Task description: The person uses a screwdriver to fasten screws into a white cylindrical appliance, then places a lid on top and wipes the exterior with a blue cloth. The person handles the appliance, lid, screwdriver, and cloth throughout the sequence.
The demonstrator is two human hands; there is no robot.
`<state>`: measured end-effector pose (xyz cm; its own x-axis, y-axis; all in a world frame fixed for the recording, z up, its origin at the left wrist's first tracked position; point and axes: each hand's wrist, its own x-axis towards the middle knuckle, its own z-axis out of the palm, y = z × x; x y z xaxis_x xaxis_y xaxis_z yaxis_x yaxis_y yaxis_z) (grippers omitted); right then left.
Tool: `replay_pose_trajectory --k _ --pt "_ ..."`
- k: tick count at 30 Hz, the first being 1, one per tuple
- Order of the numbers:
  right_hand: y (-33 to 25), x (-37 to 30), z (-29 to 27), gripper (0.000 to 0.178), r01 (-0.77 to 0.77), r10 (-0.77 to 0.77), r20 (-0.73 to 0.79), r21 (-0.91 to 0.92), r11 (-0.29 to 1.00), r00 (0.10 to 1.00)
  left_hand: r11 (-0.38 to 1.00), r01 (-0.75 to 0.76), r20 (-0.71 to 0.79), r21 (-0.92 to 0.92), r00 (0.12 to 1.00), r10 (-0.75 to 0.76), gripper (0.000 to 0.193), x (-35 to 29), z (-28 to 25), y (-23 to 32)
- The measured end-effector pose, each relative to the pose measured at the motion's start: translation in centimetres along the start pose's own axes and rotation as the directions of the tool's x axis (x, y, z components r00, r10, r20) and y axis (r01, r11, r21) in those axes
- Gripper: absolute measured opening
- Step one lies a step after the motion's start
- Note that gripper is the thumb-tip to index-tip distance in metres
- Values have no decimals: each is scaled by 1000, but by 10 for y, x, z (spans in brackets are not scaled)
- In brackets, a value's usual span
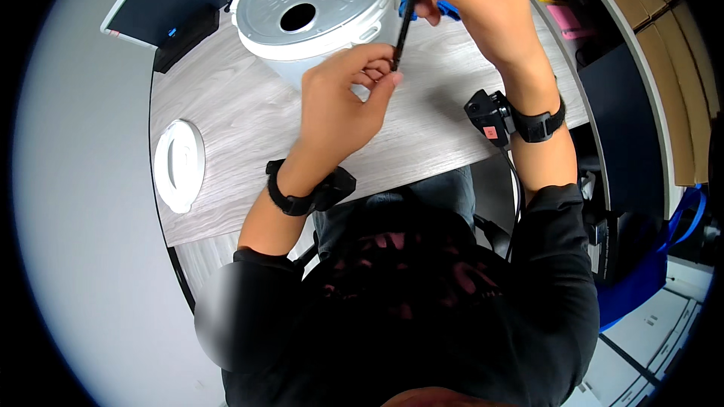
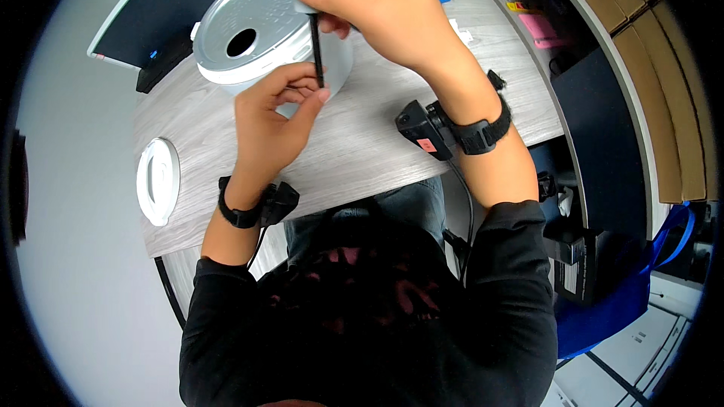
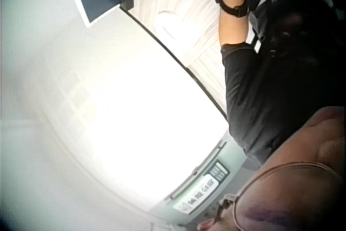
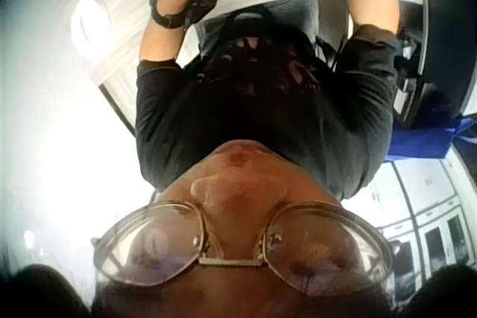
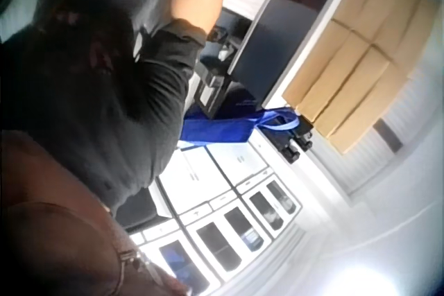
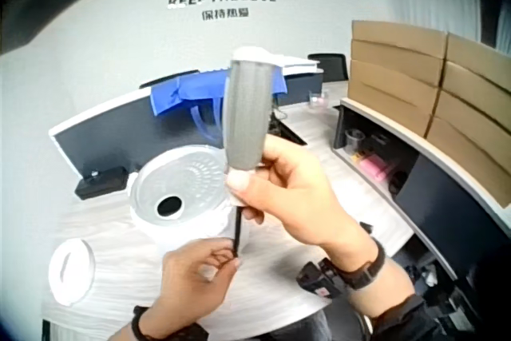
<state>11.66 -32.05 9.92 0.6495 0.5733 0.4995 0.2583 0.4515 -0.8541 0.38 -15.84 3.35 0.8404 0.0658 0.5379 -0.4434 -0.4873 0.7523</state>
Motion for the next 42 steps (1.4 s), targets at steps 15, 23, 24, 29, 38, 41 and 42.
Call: replay_pose_trajectory --k 15,23,24,29,38,41,42 --pt "-9 74 56 22 117 -105 98 -137 984 990 943 -103 -123 315 981 148 20 42 -71 -4" --pt "-6 73 58 22 85 -70 95 -175 981 993 971 -45 -108 236 992 72 21 43 -73 -9" --pt "-7 74 58 22 101 -83 104 -177 979 991 971 -61 -91 230 992 84 22 43 -74 -11" --pt "-5 76 58 24 84 -64 98 -213 973 993 976 -78 -51 204 995 90 23 42 -75 -15" --pt "-6 75 62 26 129 -106 99 -272 954 989 985 -40 -33 167 998 46 15 42 -81 -12" --pt "-9 74 61 27 118 -95 88 -313 942 992 993 -41 -55 108 997 47 17 44 -80 -13" --pt "-9 74 62 27 112 -89 85 -330 937 992 993 -54 -59 102 996 61 18 43 -79 -13"
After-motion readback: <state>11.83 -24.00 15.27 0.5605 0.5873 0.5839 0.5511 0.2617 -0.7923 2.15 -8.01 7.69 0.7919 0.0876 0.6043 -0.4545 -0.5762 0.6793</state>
